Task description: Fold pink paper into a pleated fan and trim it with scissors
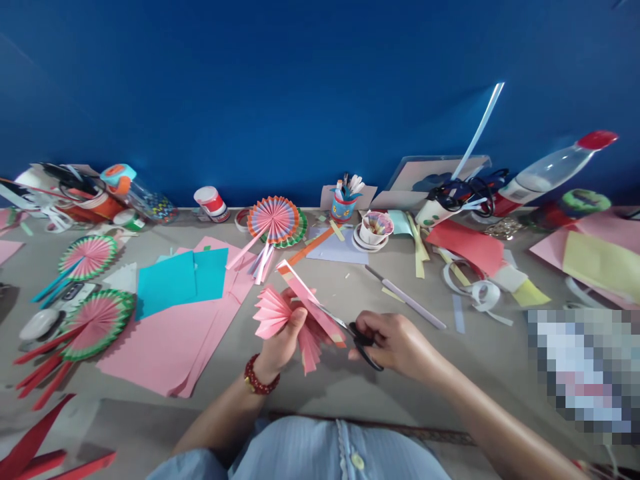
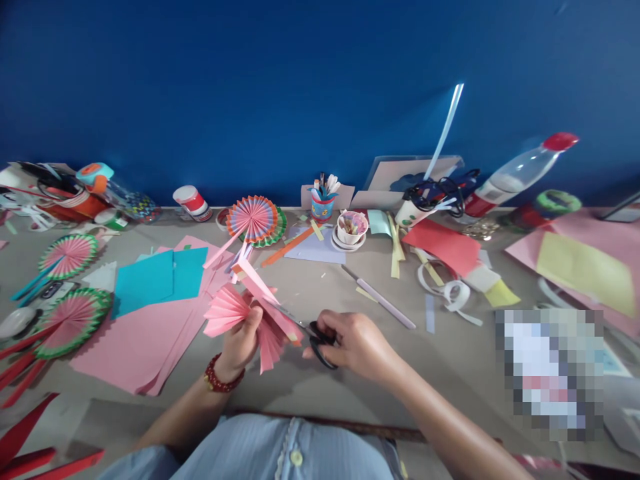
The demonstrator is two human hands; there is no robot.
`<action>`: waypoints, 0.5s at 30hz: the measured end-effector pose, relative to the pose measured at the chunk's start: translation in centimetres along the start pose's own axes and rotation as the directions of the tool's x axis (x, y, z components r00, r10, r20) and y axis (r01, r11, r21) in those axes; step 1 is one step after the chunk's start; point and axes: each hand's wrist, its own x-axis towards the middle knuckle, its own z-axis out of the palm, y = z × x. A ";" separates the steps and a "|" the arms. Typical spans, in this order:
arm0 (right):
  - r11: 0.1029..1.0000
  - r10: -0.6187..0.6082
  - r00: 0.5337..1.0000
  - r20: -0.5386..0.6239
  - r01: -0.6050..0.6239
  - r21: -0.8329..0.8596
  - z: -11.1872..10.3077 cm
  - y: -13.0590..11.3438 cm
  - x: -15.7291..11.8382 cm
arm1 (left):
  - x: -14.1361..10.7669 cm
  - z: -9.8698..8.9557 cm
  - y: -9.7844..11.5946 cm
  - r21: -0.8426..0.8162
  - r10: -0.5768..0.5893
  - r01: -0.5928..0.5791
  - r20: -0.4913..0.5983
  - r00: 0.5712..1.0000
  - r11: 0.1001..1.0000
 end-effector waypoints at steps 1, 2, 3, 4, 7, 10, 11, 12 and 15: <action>1.000 0.005 1.000 0.003 -0.005 -0.002 0.0 0.0 0.0 | 0.0 0.0 0.1 -0.012 0.002 -0.002 -0.001 1.000 1.000; 1.000 0.009 1.000 0.004 -0.009 -0.005 0.1 -0.1 0.1 | 0.1 0.0 0.2 -0.032 -0.012 0.012 0.015 1.000 0.999; 1.000 0.012 1.000 0.003 -0.012 -0.010 0.1 -0.1 0.1 | 0.0 0.0 0.2 -0.061 -0.042 0.045 0.045 0.998 0.997; 1.000 0.013 1.000 0.000 -0.013 -0.015 0.2 -0.2 0.1 | 0.0 0.0 0.1 -0.095 -0.084 0.092 0.084 0.993 0.991; 0.999 0.012 1.000 -0.013 -0.013 -0.039 0.3 -0.2 0.1 | -0.2 0.1 -0.2 -0.167 -0.168 0.198 0.175 0.970 0.966; 0.998 -0.006 1.000 -0.018 0.005 -0.068 0.3 0.1 -0.1 | -0.1 0.2 -0.2 -0.190 -0.144 0.168 0.136 0.980 0.967; 0.997 -0.013 1.000 -0.018 0.011 -0.078 0.3 0.2 -0.2 | 0.0 0.2 -0.1 -0.200 -0.135 0.158 0.125 0.983 0.967; 0.996 -0.016 1.000 -0.020 0.014 -0.090 0.4 0.3 -0.2 | 0.0 0.2 0.1 -0.212 -0.130 0.155 0.126 0.983 0.965; 0.993 0.001 1.000 -0.014 -0.003 -0.119 0.5 0.6 -0.3 | 0.1 0.3 0.5 -0.243 -0.131 0.161 0.136 0.982 0.957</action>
